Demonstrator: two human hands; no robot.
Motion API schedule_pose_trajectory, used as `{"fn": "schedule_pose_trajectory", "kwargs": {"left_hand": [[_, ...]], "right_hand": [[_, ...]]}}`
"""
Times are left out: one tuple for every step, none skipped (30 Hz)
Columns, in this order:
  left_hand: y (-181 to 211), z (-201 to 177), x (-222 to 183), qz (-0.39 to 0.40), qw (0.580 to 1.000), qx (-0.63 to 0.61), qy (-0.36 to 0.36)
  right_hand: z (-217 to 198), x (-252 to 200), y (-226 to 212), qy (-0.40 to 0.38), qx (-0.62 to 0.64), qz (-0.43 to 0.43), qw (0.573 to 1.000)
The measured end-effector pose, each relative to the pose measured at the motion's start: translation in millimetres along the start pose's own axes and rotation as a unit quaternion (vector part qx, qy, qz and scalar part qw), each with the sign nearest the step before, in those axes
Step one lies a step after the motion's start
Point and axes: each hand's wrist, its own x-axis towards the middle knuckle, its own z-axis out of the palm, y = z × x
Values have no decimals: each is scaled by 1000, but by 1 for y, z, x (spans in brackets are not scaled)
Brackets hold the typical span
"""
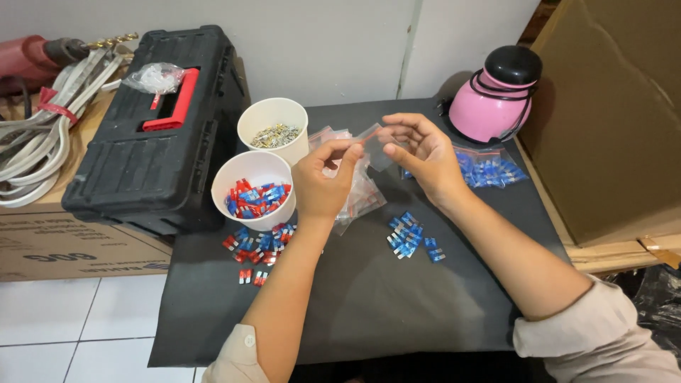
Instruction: Sorting blue automotive fuses and placing them into small plastic bags for packaging.
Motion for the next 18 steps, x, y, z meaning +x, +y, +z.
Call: {"fn": "schedule_pose_trajectory", "kwargs": {"left_hand": [[0,0,0,-1,1000,0,0],[0,0,0,6,1000,14,-7],[1,-1,0,14,999,28,-14],[0,0,0,13,999,28,-13],[-2,0,-1,20,999,41,-15],[-3,0,-1,27,998,55,-17],[-3,0,-2,25,998,55,-15],[-3,1,-2,24,998,55,-17],[-2,1,-1,22,998,54,-18],[1,0,-2,22,998,54,-18],[4,-1,-2,17,999,40,-20],[7,-2,-2,12,999,26,-23],[9,-3,-2,11,999,25,-23],[11,-3,-1,16,999,14,-24],[13,-4,-1,21,999,3,-25],[13,-4,-1,20,999,4,-25],[13,-3,-1,24,999,-12,-28],[13,-3,-2,27,999,-28,-32]], "right_hand": [[0,0,0,0,0,1,1000],[1,0,0,-6,-7,0,1000],[1,0,0,-12,-15,-1,1000],[2,0,2,-13,-15,-1,1000],[2,0,5,-14,-28,9,999],[3,0,7,-15,-41,19,999],[2,0,9,-17,-41,20,999],[0,1,10,-19,-49,23,998],[-2,2,12,-22,-56,27,998],[-2,1,14,-22,-56,27,998],[-2,1,16,-25,-56,31,998],[-2,0,18,-28,-57,35,997],[0,0,15,-28,-57,35,997],[2,0,13,-28,-55,33,998],[4,0,11,-28,-53,30,998],[-1,1,18,-28,-53,31,998],[-5,1,25,-31,-57,21,998],[-10,1,32,-33,-61,12,998]]}}
